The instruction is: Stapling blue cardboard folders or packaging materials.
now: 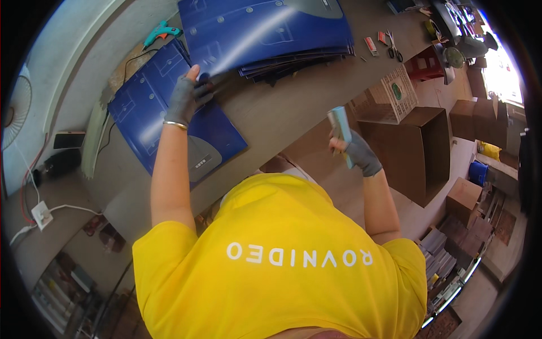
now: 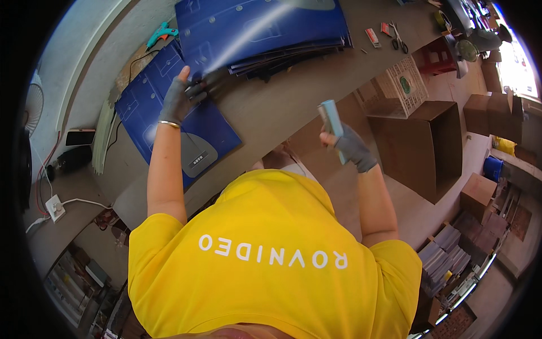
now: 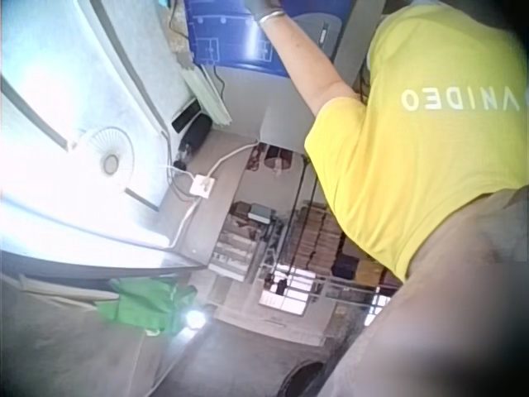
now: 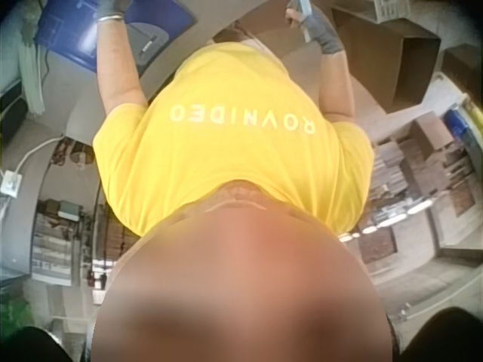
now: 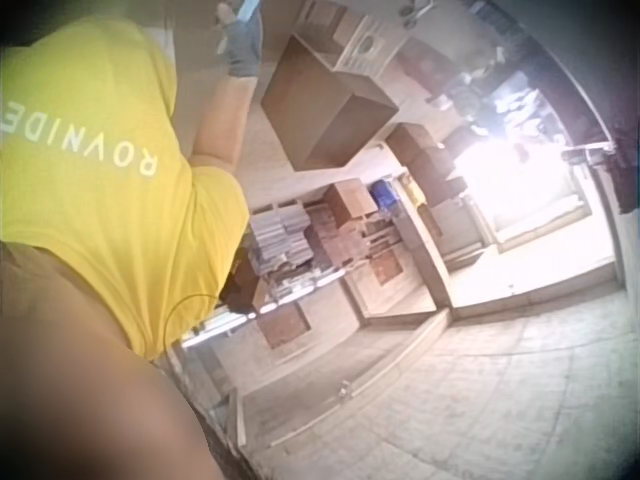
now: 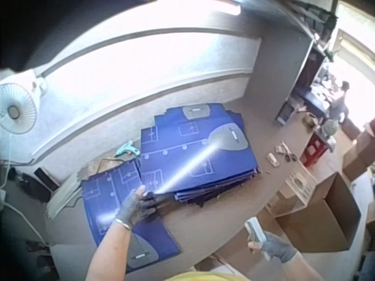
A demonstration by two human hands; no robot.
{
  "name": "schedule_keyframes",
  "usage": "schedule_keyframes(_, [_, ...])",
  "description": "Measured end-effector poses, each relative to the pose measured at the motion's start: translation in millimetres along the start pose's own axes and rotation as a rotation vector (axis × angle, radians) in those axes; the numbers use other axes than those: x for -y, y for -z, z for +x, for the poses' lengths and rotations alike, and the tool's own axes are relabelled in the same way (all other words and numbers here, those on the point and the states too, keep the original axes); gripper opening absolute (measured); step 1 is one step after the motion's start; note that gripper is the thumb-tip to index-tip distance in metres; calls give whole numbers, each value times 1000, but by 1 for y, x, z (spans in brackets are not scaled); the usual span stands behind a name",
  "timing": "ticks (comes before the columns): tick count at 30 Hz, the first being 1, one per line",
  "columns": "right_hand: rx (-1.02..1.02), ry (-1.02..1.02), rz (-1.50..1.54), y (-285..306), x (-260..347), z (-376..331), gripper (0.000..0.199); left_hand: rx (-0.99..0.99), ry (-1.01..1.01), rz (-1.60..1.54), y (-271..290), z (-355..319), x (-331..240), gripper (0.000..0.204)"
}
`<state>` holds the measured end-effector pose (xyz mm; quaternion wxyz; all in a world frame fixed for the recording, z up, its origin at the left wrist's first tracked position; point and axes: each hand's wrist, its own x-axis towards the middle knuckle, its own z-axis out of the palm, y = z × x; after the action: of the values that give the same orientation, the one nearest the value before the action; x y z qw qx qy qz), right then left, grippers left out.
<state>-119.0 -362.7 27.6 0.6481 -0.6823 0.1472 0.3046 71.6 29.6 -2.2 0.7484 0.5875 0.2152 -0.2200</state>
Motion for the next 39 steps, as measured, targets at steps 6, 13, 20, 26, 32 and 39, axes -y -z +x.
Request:
schedule_keyframes(6, [-261, 48, -196, 43, 13, 17, 42, 483, 285, 113, -82, -18, 54, 57])
schedule_keyframes(13, [-57, 3, -370, 33, 54, 48, 51, 359, 76, -164, -172, -3, 75, 37])
schedule_keyframes(20, [126, -6, -299, -22, 43, 72, 48, 452, 21, 145, -116, -2, 128, 37])
schedule_keyframes(26, [45, -27, -432, -55, 45, 67, 28, 512, 63, 72, -108, -26, 128, 40])
schedule_keyframes(32, [-34, -68, -427, -69, 39, 65, 26, 391, -59, -5, -106, -46, 136, 38])
schedule_keyframes(39, [-81, -22, -490, -79, 22, 78, 36, 102, -103, 21, -109, -33, 150, 34])
